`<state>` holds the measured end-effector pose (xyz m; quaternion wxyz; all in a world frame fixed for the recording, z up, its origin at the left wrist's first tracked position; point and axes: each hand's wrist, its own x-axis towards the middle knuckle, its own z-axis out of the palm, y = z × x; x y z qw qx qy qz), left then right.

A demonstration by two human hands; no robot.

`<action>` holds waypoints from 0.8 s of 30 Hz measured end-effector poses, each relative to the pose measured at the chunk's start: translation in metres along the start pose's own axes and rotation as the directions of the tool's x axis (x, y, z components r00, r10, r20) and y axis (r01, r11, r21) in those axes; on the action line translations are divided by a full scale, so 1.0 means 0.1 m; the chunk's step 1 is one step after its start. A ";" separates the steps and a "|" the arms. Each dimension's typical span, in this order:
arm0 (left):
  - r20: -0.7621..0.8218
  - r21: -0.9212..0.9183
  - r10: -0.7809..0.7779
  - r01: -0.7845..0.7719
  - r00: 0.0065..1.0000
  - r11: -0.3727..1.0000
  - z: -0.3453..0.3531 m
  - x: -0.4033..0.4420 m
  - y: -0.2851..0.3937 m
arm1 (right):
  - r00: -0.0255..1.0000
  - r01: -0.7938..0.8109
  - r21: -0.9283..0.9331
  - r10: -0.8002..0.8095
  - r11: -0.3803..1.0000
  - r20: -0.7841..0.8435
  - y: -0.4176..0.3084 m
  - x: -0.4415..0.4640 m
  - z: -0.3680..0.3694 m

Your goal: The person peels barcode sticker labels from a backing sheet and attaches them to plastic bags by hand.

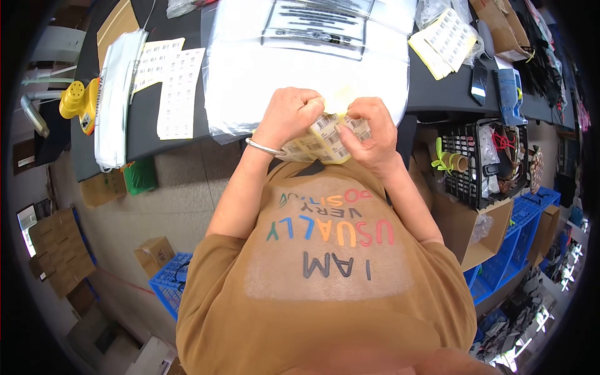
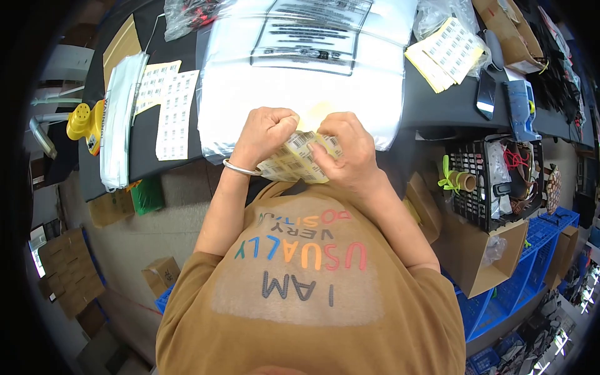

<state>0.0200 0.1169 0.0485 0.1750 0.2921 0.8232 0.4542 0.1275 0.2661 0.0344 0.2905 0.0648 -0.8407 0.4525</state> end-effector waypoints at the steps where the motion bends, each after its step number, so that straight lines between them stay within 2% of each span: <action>1: 0.002 -0.002 0.002 -0.002 1.000 1.000 0.00 0.01 0.01 | 0.997 -0.067 0.038 0.068 0.997 -0.038 0.00 -0.01 -0.02; 2: 0.031 0.021 -0.017 0.016 0.999 1.000 -0.02 0.02 0.03 | 0.997 -0.068 0.035 0.069 0.997 -0.039 0.02 0.01 -0.02; 4: 0.071 0.040 -0.025 0.023 0.997 0.999 -0.02 0.04 0.04 | 0.991 0.008 -0.157 0.013 0.988 0.130 0.08 0.09 -0.02; 6: 0.112 0.125 0.007 -0.021 0.994 0.992 0.01 0.08 -0.02 | 0.987 0.012 -0.180 0.017 0.984 0.157 0.16 0.06 0.01; 7: 0.112 0.117 0.020 -0.033 0.994 0.993 0.02 0.13 -0.10 | 0.981 0.075 -0.161 -0.045 0.984 0.186 0.18 0.05 -0.01; 8: 0.120 0.185 0.005 -0.027 0.993 0.982 0.04 0.19 -0.22 | 0.971 0.139 -0.140 -0.107 0.980 0.216 0.19 0.06 -0.03; 9: 0.125 0.255 -0.011 -0.021 0.992 0.967 0.06 0.23 -0.33 | 0.962 0.105 -0.065 -0.085 0.992 0.258 0.13 0.10 -0.07; 10: 0.124 0.251 -0.001 -0.031 0.992 0.968 0.08 0.26 -0.42 | 0.962 0.111 -0.075 -0.088 0.991 0.257 0.19 0.13 -0.12; 12: 0.101 0.463 -0.087 0.031 0.991 0.886 0.09 0.30 -0.56 | 0.984 -0.177 0.151 0.170 0.973 0.057 0.40 0.20 -0.24; 13: 0.110 0.410 0.041 -0.083 0.993 0.908 0.10 0.27 -0.59 | 0.929 -0.356 0.149 0.367 0.922 -0.050 0.59 0.29 -0.34; 14: 0.117 0.409 0.041 -0.086 0.992 0.908 0.15 0.23 -0.61 | 0.906 -0.386 0.068 0.392 0.920 -0.159 0.84 0.40 -0.42; 15: 0.130 0.389 0.136 -0.177 0.982 0.904 0.20 0.19 -0.62 | 0.876 -0.453 0.000 0.445 0.892 -0.189 1.07 0.48 -0.47; 16: 0.141 0.368 0.230 -0.267 0.963 0.891 0.25 0.16 -0.62 | 0.850 -0.491 0.024 0.485 0.871 -0.203 1.22 0.55 -0.46; 17: 0.236 0.397 0.132 -0.219 0.963 0.891 0.25 0.14 -0.56 | 0.859 -0.494 -0.010 0.487 0.869 -0.158 1.37 0.57 -0.45; 18: 0.237 0.396 0.131 -0.219 0.963 0.892 0.27 0.12 -0.57 | 0.866 -0.494 -0.044 0.487 0.868 -0.110 1.50 0.55 -0.43; 20: 0.245 0.522 0.130 -0.244 0.961 0.818 0.32 0.08 -0.64 | 0.886 -0.461 -0.094 0.452 0.882 -0.106 1.70 0.43 -0.31; 22: 0.225 0.510 0.108 -0.212 0.968 0.834 0.32 0.05 -0.64 | 0.907 -0.421 -0.139 0.413 0.896 -0.085 1.73 0.43 -0.24; 24: 0.217 0.498 0.083 -0.184 0.973 0.847 0.33 0.01 -0.66 | 0.896 -0.437 -0.133 0.418 0.890 -0.148 1.74 0.36 -0.21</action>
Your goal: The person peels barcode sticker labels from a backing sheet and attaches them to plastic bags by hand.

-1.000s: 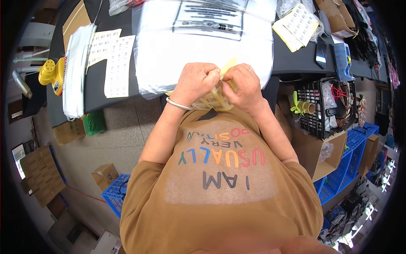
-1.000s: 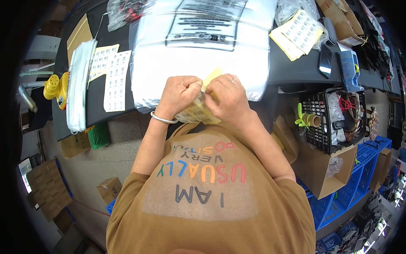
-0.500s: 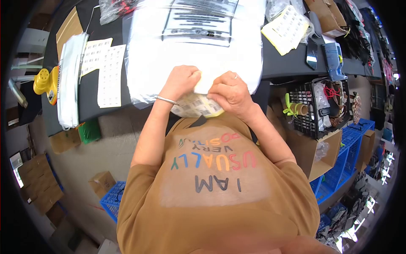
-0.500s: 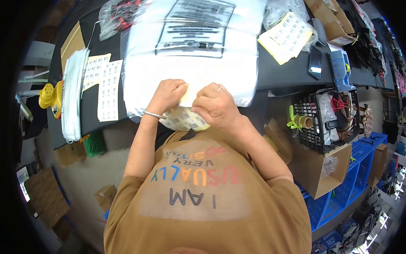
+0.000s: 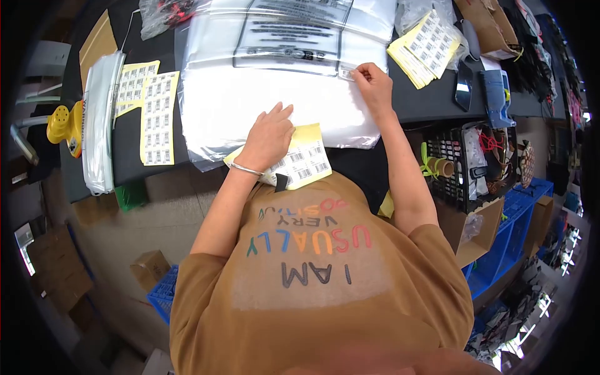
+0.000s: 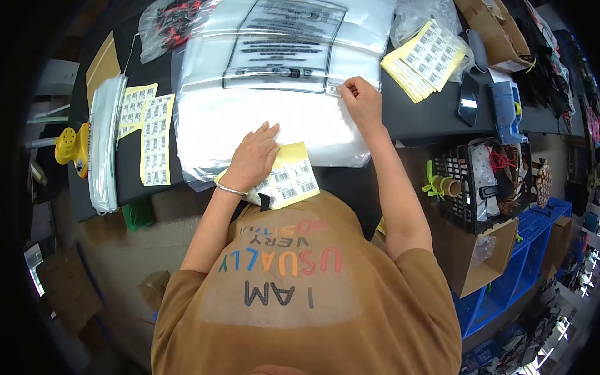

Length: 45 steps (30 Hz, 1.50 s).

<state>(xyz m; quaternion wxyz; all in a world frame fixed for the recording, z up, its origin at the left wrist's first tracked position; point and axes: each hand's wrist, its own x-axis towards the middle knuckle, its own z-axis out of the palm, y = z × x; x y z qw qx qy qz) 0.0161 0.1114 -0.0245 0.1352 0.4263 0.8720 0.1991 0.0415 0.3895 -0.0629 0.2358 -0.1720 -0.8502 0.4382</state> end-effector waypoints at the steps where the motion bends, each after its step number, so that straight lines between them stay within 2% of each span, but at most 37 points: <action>1: -0.015 -0.005 -0.009 0.009 1.000 1.000 0.01 0.00 0.01 | 1.000 0.017 -0.005 -0.017 1.000 -0.005 0.02 0.00 0.01; 8: -0.023 -0.038 -0.036 0.035 0.999 0.999 -0.02 0.02 0.03 | 1.000 0.012 -0.116 -0.011 0.993 0.011 -0.05 -0.04 0.02; 10: -0.025 -0.044 -0.043 0.041 0.999 0.998 -0.01 0.03 0.03 | 0.992 0.128 -0.277 -0.129 0.952 0.013 -0.03 -0.04 0.05; 14: -0.041 -0.051 -0.050 0.048 0.998 0.998 0.02 0.03 0.02 | 0.970 0.231 -0.352 -0.241 0.907 0.014 -0.05 -0.06 0.06; 16: -0.046 -0.050 -0.053 0.051 0.998 0.997 0.03 0.03 0.01 | 0.969 0.240 -0.486 -0.234 0.840 0.075 -0.09 -0.05 0.05; 17: -0.048 -0.048 -0.055 0.053 0.997 0.997 0.04 0.03 0.02 | 0.969 0.240 -0.488 -0.236 0.839 0.070 -0.12 -0.04 0.05; 19: -0.045 -0.047 -0.050 0.048 0.998 0.998 0.05 0.04 0.01 | 0.990 0.140 -0.612 -0.097 0.778 0.102 -0.16 -0.01 0.04; 20: -0.040 -0.048 -0.052 0.050 0.998 0.998 0.05 0.04 0.01 | 0.990 0.141 -0.613 -0.102 0.778 0.099 -0.12 0.03 0.04; 22: -0.057 -0.043 -0.031 0.029 0.998 0.999 0.05 0.03 -0.01 | 1.000 -0.001 -0.649 0.018 0.760 0.020 -0.06 0.15 0.02; 23: -0.072 -0.038 -0.012 0.010 0.997 0.999 0.05 0.03 -0.02 | 0.997 -0.033 -0.673 0.075 0.739 0.034 -0.04 0.19 0.00; 24: -0.082 -0.031 -0.017 0.014 0.996 0.999 0.06 0.02 -0.05 | 0.999 -0.010 -0.686 0.040 0.728 0.028 -0.01 0.20 -0.01; 25: -0.040 -0.117 -0.017 0.012 0.999 0.993 0.05 0.01 -0.08 | 1.000 0.021 -0.693 -0.002 0.720 0.029 0.06 0.22 -0.01; 26: -0.005 -0.198 -0.028 0.027 1.000 0.980 0.01 -0.02 -0.14 | 0.997 0.064 -0.681 -0.020 0.730 0.072 0.11 0.21 -0.02; 27: 0.011 -0.215 -0.079 0.079 0.997 0.973 -0.05 -0.09 -0.09 | 0.982 0.191 -0.602 -0.146 0.775 0.123 0.03 0.13 -0.04; 28: 0.002 -0.273 -0.097 0.094 0.995 0.957 -0.20 -0.16 0.02 | 0.980 0.178 -0.550 -0.096 0.816 0.175 -0.18 0.03 -0.03; 29: -0.106 -0.247 0.000 -0.026 0.994 0.969 -0.22 -0.24 0.06 | 0.929 0.350 -0.402 -0.260 0.846 0.263 -0.19 -0.08 -0.01; 31: -0.190 -0.199 0.048 -0.086 0.981 0.976 -0.31 -0.31 0.19 | 0.810 0.483 -0.121 -0.390 0.867 0.439 -0.42 -0.34 0.01; 32: -0.212 -0.199 0.058 -0.101 0.976 0.975 -0.39 -0.33 0.27 | 0.783 0.499 -0.156 -0.367 0.852 0.502 -0.45 -0.45 0.03; 35: -0.202 -0.178 0.059 -0.096 0.978 0.979 -0.41 -0.38 0.29 | 0.805 0.526 -0.185 -0.416 0.830 0.423 -0.34 -0.54 0.10; 36: -0.191 -0.198 0.072 -0.111 0.979 0.974 -0.44 -0.41 0.30 | 0.836 0.489 -0.171 -0.403 0.855 0.372 -0.27 -0.54 0.15; 38: -0.047 -0.110 0.033 -0.038 0.998 0.993 -0.51 -0.45 0.29 | 0.897 0.404 -0.132 -0.364 0.905 0.252 -0.29 -0.53 0.18; 40: -0.064 -0.172 0.037 -0.048 0.997 0.984 -0.48 -0.49 0.25 | 0.929 0.342 -0.121 -0.316 0.932 0.191 -0.30 -0.54 0.22; 43: -0.062 -0.230 -0.015 0.000 0.998 0.973 -0.48 -0.51 0.20 | 0.955 0.255 -0.197 -0.215 0.947 0.203 -0.31 -0.51 0.21; 45: -0.017 -0.234 -0.060 0.054 0.998 0.971 -0.49 -0.48 0.17 | 0.940 0.296 -0.227 -0.241 0.928 0.243 -0.31 -0.47 0.19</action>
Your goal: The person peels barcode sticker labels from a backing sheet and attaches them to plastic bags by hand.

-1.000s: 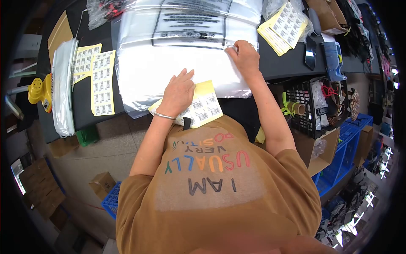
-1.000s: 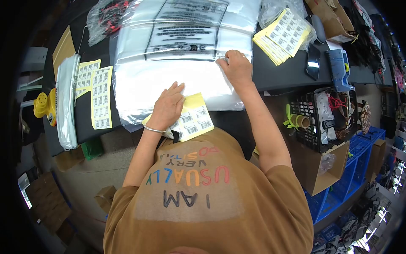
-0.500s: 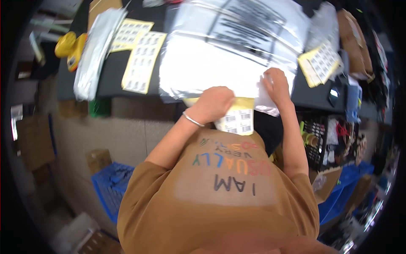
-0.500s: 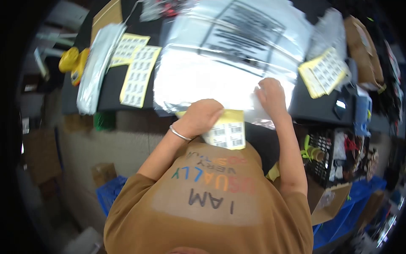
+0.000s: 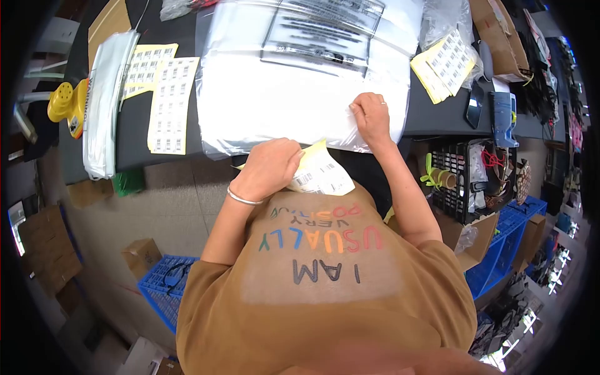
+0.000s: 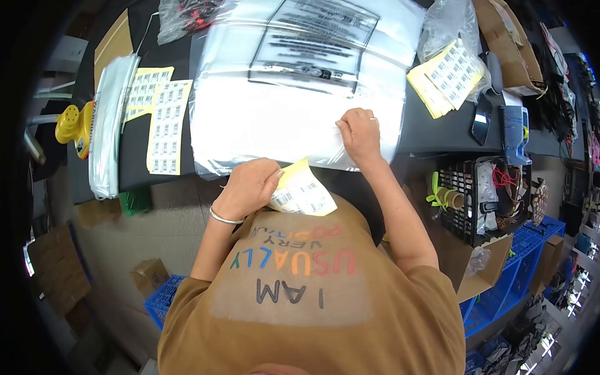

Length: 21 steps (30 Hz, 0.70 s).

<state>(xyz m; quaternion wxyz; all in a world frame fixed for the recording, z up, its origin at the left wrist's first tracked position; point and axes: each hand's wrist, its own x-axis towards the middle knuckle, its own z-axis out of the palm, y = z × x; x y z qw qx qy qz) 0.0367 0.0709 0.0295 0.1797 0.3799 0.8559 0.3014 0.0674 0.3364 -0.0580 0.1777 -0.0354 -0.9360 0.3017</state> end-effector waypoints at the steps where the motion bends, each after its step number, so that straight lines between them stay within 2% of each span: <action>1: 0.000 -0.003 0.003 -0.003 1.000 1.000 0.00 0.03 0.00 | 0.998 0.038 -0.025 -0.037 0.999 0.049 -0.01 0.01 -0.02; 2: 0.008 -0.013 -0.003 0.003 1.000 1.000 -0.01 0.04 -0.01 | 0.988 0.010 -0.007 -0.009 1.000 0.156 -0.01 0.00 -0.08; 3: 0.017 -0.020 -0.012 0.012 1.000 1.000 -0.02 0.06 -0.02 | 0.987 0.010 -0.004 -0.009 1.000 0.160 -0.08 0.01 -0.14; 5: 0.031 -0.057 -0.011 0.013 0.999 0.998 -0.03 0.09 -0.03 | 0.964 0.236 -0.021 -0.232 0.971 0.129 -0.17 0.01 -0.20; 7: 0.051 -0.102 -0.001 0.007 0.999 0.995 -0.05 0.14 -0.02 | 0.966 0.203 -0.019 -0.196 0.979 0.168 -0.08 0.00 -0.18; 9: 0.121 -0.127 0.019 -0.003 0.993 0.992 -0.08 0.19 0.03 | 0.962 0.018 -0.011 -0.015 1.000 0.271 0.01 0.05 -0.13; 10: 0.127 -0.133 0.020 -0.003 0.992 0.991 -0.08 0.22 0.05 | 0.962 0.011 -0.013 -0.007 1.000 0.275 0.03 0.10 -0.12; 12: 0.164 -0.234 0.083 -0.043 0.983 0.971 -0.07 0.28 0.10 | 0.954 -0.183 0.070 0.160 0.981 0.254 0.03 0.22 -0.11; 13: 0.172 -0.236 0.084 -0.042 0.982 0.971 -0.04 0.31 0.10 | 0.952 -0.192 0.070 0.169 0.979 0.254 0.05 0.29 -0.14; 15: 0.119 -0.231 0.188 -0.157 0.975 0.960 0.06 0.39 0.08 | 0.881 -0.359 0.116 0.295 0.926 0.370 0.08 0.42 -0.20; 16: 0.035 -0.206 0.257 -0.245 0.966 0.947 0.10 0.45 0.09 | 0.874 -0.358 0.106 0.293 0.928 0.387 0.12 0.46 -0.21; 17: 0.041 -0.210 0.262 -0.248 0.964 0.946 0.15 0.49 0.06 | 0.872 -0.365 0.102 0.302 0.925 0.385 0.12 0.50 -0.23; 19: -0.060 0.052 0.373 -0.371 0.926 0.927 0.22 0.55 0.01 | 0.808 -0.448 0.106 0.350 0.888 0.474 0.11 0.58 -0.28; 20: -0.057 0.044 0.373 -0.371 0.926 0.928 0.22 0.56 0.00 | 0.803 -0.454 0.102 0.357 0.885 0.477 0.12 0.61 -0.29; 21: 0.017 -0.036 0.328 -0.327 0.945 0.944 0.22 0.57 0.00 | 0.777 -0.475 0.115 0.354 0.872 0.521 0.13 0.63 -0.31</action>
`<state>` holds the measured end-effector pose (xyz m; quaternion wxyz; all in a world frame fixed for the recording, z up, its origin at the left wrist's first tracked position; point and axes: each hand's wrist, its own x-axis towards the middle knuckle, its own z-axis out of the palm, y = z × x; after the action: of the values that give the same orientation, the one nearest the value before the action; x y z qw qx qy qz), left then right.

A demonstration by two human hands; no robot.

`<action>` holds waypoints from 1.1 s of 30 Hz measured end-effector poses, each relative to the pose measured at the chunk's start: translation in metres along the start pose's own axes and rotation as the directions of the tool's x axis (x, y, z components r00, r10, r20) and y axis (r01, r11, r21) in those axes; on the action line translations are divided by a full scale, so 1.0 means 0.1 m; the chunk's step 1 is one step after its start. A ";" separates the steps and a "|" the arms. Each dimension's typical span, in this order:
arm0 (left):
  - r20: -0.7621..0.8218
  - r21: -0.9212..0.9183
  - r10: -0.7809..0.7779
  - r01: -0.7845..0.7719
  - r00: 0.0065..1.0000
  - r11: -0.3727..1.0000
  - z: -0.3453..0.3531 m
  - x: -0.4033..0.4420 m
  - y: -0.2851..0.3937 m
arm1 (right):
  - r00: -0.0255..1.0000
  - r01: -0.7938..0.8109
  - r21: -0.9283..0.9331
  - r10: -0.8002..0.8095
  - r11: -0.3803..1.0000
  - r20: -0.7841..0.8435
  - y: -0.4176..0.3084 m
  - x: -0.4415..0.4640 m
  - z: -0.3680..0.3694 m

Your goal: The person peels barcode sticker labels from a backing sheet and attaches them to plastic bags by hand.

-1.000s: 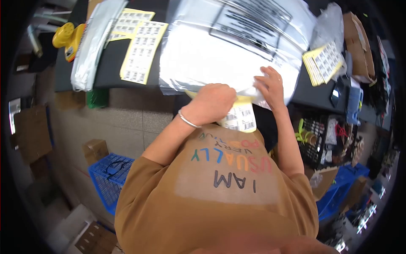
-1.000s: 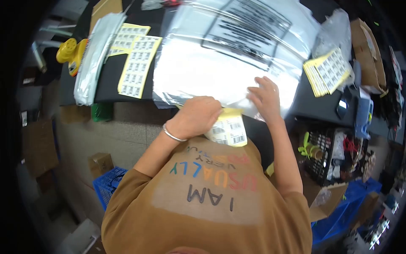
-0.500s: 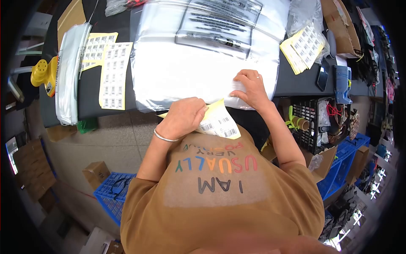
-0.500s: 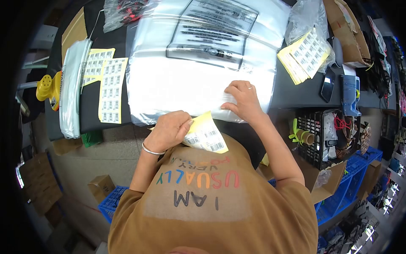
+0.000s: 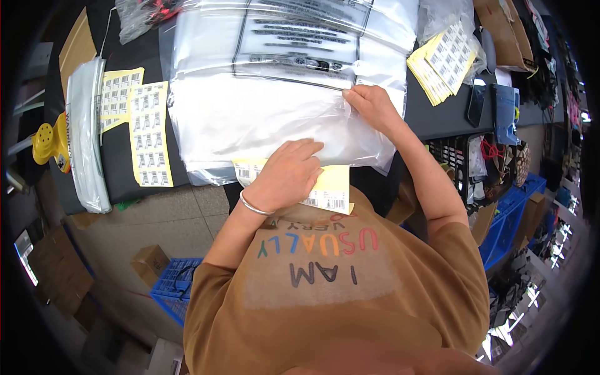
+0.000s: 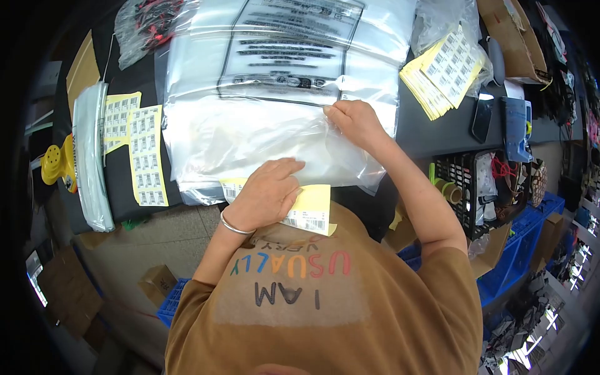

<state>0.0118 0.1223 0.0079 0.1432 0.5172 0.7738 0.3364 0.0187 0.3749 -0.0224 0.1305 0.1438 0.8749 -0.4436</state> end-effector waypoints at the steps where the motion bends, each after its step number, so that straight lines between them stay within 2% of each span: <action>1: 0.076 -0.077 -0.045 0.051 0.996 0.996 -0.01 0.01 0.00 | 0.999 -0.015 0.024 0.014 1.000 0.049 0.00 0.01 -0.02; 2: 0.078 -0.085 -0.043 0.050 0.996 0.995 -0.04 0.02 0.03 | 0.999 -0.023 0.022 0.022 0.999 0.050 0.00 0.02 -0.04; 4: 0.179 -0.267 -0.104 0.150 0.978 0.952 -0.15 0.07 0.14 | 0.990 -0.081 0.092 0.069 0.992 0.126 0.01 0.02 -0.05; 5: 0.179 -0.273 -0.104 0.151 0.978 0.950 -0.12 0.11 0.12 | 0.989 -0.087 0.088 0.075 0.992 0.129 0.02 0.01 -0.04; 7: 0.027 0.120 -0.011 0.008 1.000 0.993 -0.07 0.21 0.07 | 0.985 0.088 -0.081 -0.074 0.993 0.158 0.01 0.00 -0.03; 8: 0.018 0.126 -0.004 0.002 1.000 0.992 -0.01 0.21 0.00 | 0.985 0.095 -0.087 -0.081 0.992 0.152 -0.01 0.03 -0.05; 10: 0.078 0.156 -0.150 0.137 0.986 0.978 0.14 0.22 -0.12 | 0.942 0.197 -0.100 -0.160 0.975 0.296 -0.05 0.10 -0.13; 11: 0.074 0.159 -0.135 0.122 0.988 0.980 0.14 0.22 -0.13 | 0.918 0.344 -0.193 -0.286 0.919 0.273 0.00 0.22 -0.18; 13: 0.159 0.138 -0.169 0.148 0.973 0.979 0.12 0.18 -0.08 | 0.906 0.424 -0.383 -0.390 0.821 0.167 -0.03 0.66 -0.40; 14: 0.169 0.137 -0.156 0.134 0.973 0.981 0.11 0.16 -0.08 | 0.819 0.524 -0.593 -0.552 0.612 0.154 0.05 1.08 -0.61; 15: 0.183 0.120 -0.173 0.153 0.968 0.981 0.09 0.15 -0.08 | 0.778 0.497 -0.598 -0.629 0.629 -0.016 0.00 1.41 -0.90; 16: 0.195 0.105 -0.184 0.166 0.963 0.981 0.08 0.16 -0.08 | 0.783 0.421 -0.560 -0.597 0.714 -0.173 0.19 2.04 -1.23; 17: 0.197 0.112 -0.161 0.141 0.967 0.984 0.08 0.15 -0.07 | 0.755 0.255 -0.676 -0.579 0.692 -0.308 0.22 2.24 -1.61; 18: 0.207 0.120 -0.184 0.162 0.961 0.979 0.10 0.13 -0.08 | 0.695 0.074 -0.751 -0.574 0.657 -0.433 0.23 2.34 -1.98; 20: 0.206 0.144 -0.206 0.179 0.957 0.973 0.10 0.10 -0.10 | 0.427 -0.136 -0.543 -0.445 0.829 -0.787 0.38 2.49 -2.36; 21: 0.190 0.115 -0.213 0.194 0.958 0.974 0.09 0.08 -0.10 | 0.415 -0.135 -0.543 -0.450 0.829 -0.791 0.28 2.40 -2.40; 23: 0.163 0.085 -0.211 0.200 0.964 0.976 0.11 0.06 -0.12 | 0.424 0.165 -0.512 -0.529 0.843 -0.735 -0.01 1.99 -2.37; 24: 0.156 0.065 -0.219 0.211 0.963 0.975 0.12 0.03 -0.13 | 0.419 0.166 -0.519 -0.537 0.838 -0.733 -0.12 1.73 -2.22; 26: 0.146 0.044 -0.223 0.219 0.964 0.975 0.15 -0.04 -0.14 | 0.624 0.325 -0.445 -0.543 0.834 -0.562 -0.27 1.10 -1.72; 27: 0.082 0.083 -0.193 0.186 0.978 0.979 0.16 -0.06 -0.16 | 0.801 0.334 -0.149 -0.364 0.931 -0.475 -0.28 0.85 -1.45; 28: 0.020 0.128 -0.163 0.159 0.987 0.979 0.15 -0.08 -0.16 | 0.939 0.263 0.024 -0.250 0.965 -0.236 -0.29 0.57 -1.22; 29: 0.015 0.139 -0.170 0.166 0.985 0.976 0.09 -0.07 -0.14 | 0.983 0.170 0.107 -0.161 0.980 -0.094 -0.25 0.34 -0.99; 31: -0.040 -0.136 -0.455 0.446 0.890 0.885 -0.06 -0.02 -0.13 | 0.997 0.073 0.399 -0.079 0.914 -0.002 -0.06 0.00 -0.54; 32: -0.212 -0.051 -0.406 0.405 0.889 0.913 -0.05 -0.02 -0.17 | 0.997 0.074 0.439 -0.071 0.895 -0.024 -0.07 -0.18 -0.35; 33: -0.245 -0.003 -0.419 0.432 0.874 0.902 -0.11 0.00 -0.17 | 0.997 0.069 0.542 -0.068 0.838 -0.022 -0.08 -0.33 -0.16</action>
<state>-0.0064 0.1145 0.0042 0.1059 0.2935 0.8885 0.3366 0.0447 0.3793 0.0046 0.0680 0.1440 0.7184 -0.6771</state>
